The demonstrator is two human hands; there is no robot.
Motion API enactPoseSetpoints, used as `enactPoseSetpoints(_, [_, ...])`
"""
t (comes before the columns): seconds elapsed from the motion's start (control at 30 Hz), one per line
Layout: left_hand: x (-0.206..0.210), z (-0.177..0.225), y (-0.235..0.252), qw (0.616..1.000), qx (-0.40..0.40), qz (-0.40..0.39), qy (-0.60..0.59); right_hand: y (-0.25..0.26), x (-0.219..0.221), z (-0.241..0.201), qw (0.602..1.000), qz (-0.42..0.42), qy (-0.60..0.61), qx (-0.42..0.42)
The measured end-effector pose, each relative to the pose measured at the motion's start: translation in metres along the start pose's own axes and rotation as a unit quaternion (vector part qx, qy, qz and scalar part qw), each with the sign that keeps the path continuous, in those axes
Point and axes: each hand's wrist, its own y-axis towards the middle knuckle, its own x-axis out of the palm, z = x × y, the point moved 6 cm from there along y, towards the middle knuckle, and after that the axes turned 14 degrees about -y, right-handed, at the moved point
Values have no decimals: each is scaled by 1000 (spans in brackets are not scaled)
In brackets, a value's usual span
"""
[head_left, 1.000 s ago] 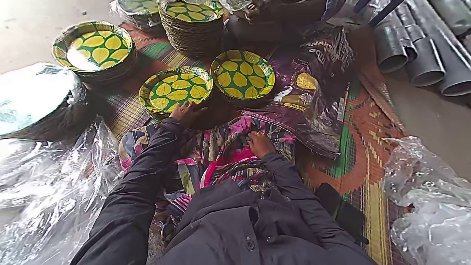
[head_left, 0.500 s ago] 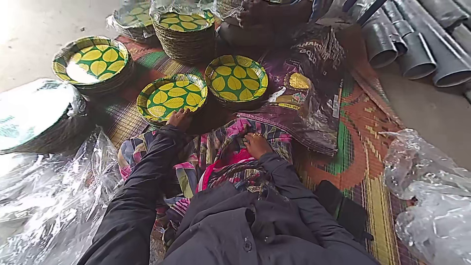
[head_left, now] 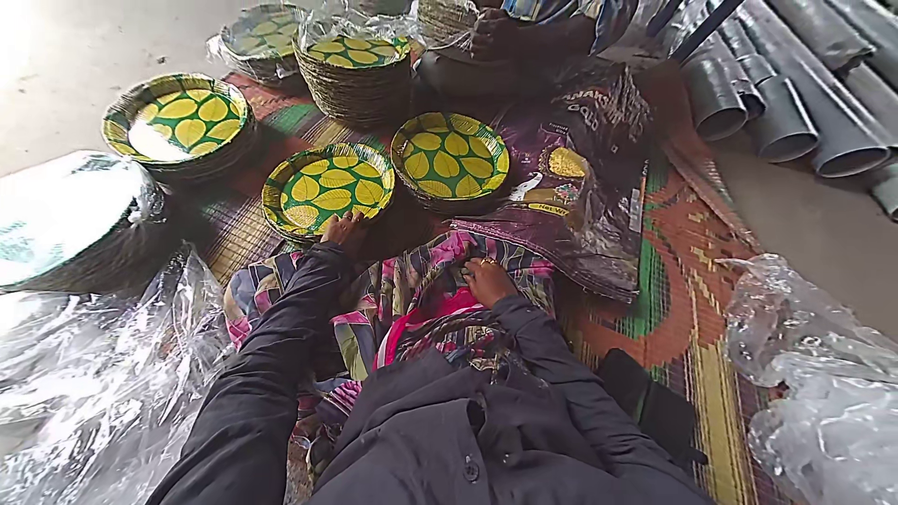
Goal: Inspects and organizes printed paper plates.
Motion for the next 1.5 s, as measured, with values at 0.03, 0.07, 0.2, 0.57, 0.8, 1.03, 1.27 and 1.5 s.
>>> enactPoseSetpoints(0.03, [-2, -1, 0, 1000, -3, -2, -5, 0, 0, 1, 1000, 2, 1, 0])
enactPoseSetpoints(0.07, [-3, -2, 0, 1000, -7, -5, -8, 0, 0, 1, 1000, 5, 1, -1])
enactPoseSetpoints(0.2, [-5, -5, -2, 1000, 9, 0, -20, -1, -1, -2, 1000, -10, -5, 0])
enactPoseSetpoints(0.57, [-48, 44, -44, 987, -72, -101, -102, -6, -15, -7, 999, 8, -41, 6])
enactPoseSetpoints(0.8, [12, 10, 2, 966, -45, 168, -191, 10, -26, -4, 999, -14, -46, -2])
enactPoseSetpoints(1.03, [-8, 24, -11, 978, 34, -76, -193, 111, -92, -8, 987, 131, -91, 21])
enactPoseSetpoints(1.27, [7, -9, -15, 958, -57, -128, -250, 164, -47, -28, 980, -34, -191, 46])
enactPoseSetpoints(1.5, [-15, -33, -25, 925, -95, -47, -365, 151, -71, -36, 978, 22, -203, 34])
